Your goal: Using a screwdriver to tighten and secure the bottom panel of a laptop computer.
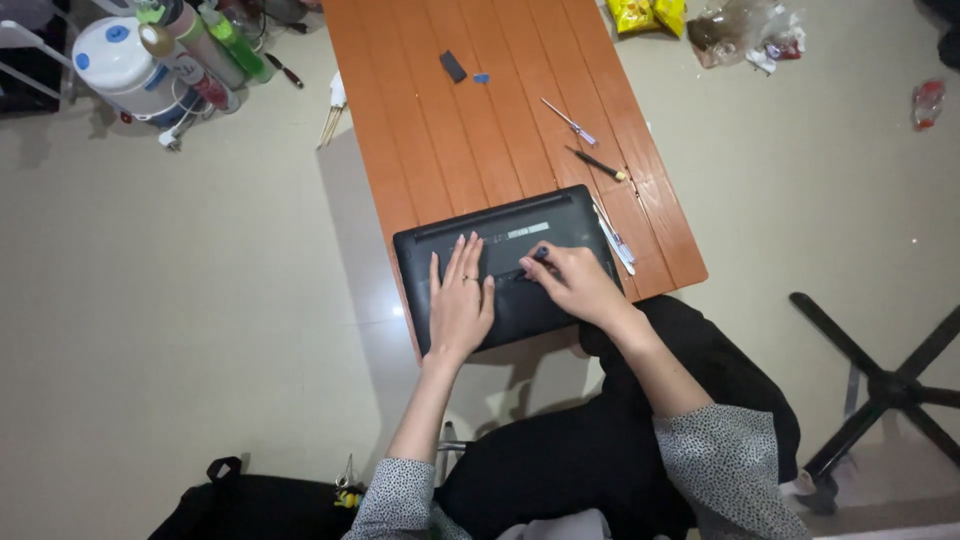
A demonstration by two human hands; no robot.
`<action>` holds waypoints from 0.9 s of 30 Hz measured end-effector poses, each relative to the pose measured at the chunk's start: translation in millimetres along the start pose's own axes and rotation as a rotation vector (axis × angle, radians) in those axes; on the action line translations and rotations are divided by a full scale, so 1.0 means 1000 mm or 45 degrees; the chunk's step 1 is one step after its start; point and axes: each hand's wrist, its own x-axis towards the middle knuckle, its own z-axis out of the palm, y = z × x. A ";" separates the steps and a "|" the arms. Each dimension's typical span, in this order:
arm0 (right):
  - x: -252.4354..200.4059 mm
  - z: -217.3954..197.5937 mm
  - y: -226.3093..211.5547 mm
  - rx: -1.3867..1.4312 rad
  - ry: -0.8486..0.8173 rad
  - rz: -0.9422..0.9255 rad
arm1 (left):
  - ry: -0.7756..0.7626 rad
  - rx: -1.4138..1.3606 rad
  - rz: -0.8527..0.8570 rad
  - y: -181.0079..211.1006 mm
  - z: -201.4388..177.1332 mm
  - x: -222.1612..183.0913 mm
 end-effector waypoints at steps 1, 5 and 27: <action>0.000 0.000 -0.002 -0.007 -0.042 0.014 | -0.014 -0.009 0.004 0.000 -0.001 -0.001; -0.001 0.000 -0.010 -0.006 -0.118 0.080 | 0.000 0.009 0.013 -0.001 -0.001 -0.001; 0.004 0.018 -0.011 -0.406 -0.093 -0.208 | 0.168 -0.103 0.282 -0.016 0.017 -0.003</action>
